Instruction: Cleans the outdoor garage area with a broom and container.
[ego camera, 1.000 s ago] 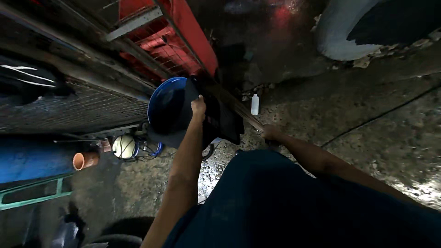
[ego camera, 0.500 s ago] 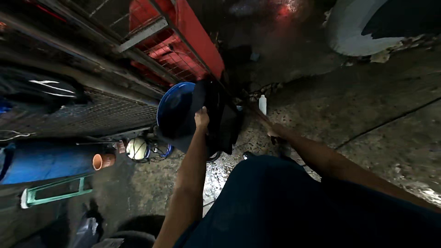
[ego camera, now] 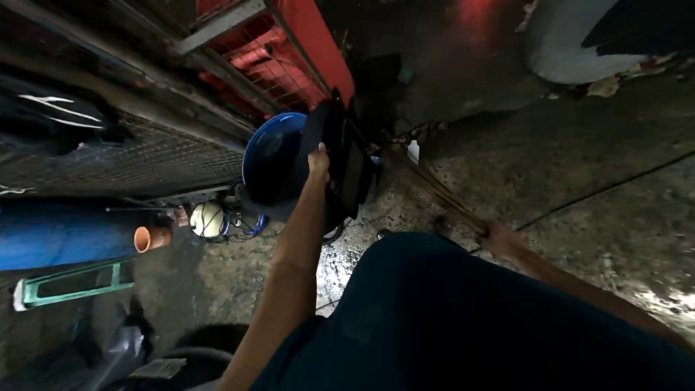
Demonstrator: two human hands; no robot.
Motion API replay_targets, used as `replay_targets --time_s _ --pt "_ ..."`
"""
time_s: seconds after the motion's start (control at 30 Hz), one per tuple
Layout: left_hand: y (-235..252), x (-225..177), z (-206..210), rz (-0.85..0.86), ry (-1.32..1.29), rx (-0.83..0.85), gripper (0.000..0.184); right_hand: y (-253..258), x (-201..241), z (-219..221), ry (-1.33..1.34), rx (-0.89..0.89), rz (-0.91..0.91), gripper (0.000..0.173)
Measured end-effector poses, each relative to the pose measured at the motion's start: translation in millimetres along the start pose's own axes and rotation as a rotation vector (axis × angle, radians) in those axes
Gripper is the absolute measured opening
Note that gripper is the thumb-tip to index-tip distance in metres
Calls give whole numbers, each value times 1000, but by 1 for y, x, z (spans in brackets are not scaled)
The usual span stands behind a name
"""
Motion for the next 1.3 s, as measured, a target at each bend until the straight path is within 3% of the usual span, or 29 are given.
replay_targets --time_s 0.07,0.1,0.2,0.27,0.37,0.5,0.6,0.7,0.8,0.93,0.97,1.07,1.13,1.2,1.3 --pt "0 -10 11 -40 -41 14 58 -6 40 3 94 -89 -118 68" --pt "-5 -14 13 -63 -82 17 59 -5 47 15 78 -49 -147 69" --pt "-13 -44 6 -50 -272 12 57 16 16 30 -173 203 -78 71" --pt "-12 -39 -7 -16 -352 23 57 20 -23 28 -250 273 52 66" --pt "-7 -10 -18 30 -346 8 60 -7 -35 12 -82 135 183 57" --pt "-7 -15 18 79 -325 25 57 -21 58 -10 314 -124 -40 61" --pt "-26 -25 31 102 -247 11 57 17 71 28 138 39 -111 64" --pt "-21 -9 20 130 -182 -14 57 60 37 56 51 125 25 66" --pt "-11 11 17 182 -92 -7 60 49 43 23 169 0 109 65" --pt "-18 -14 33 286 -5 23 57 47 95 -5 359 -208 -60 66" --pt "-30 -27 33 304 23 38 56 48 99 -1 327 -161 -78 65" --pt "-56 -63 12 318 131 50 52 50 85 8 68 219 -20 62" --pt "-51 -66 -5 317 106 50 51 64 57 17 59 264 39 66" --pt "-42 -56 -22 327 90 59 54 54 50 13 172 111 78 64" --pt "-41 -57 -25 303 132 54 51 31 106 -20 367 -166 17 60"
Point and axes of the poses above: each hand's wrist, its own y-axis towards the middle knuckle, its own z-axis out of the palm, x = y × z, the point moved 2 cm from there along y, towards the middle knuckle, and after that the axes turned 4 degrees about -y, right-handed, at the moved point
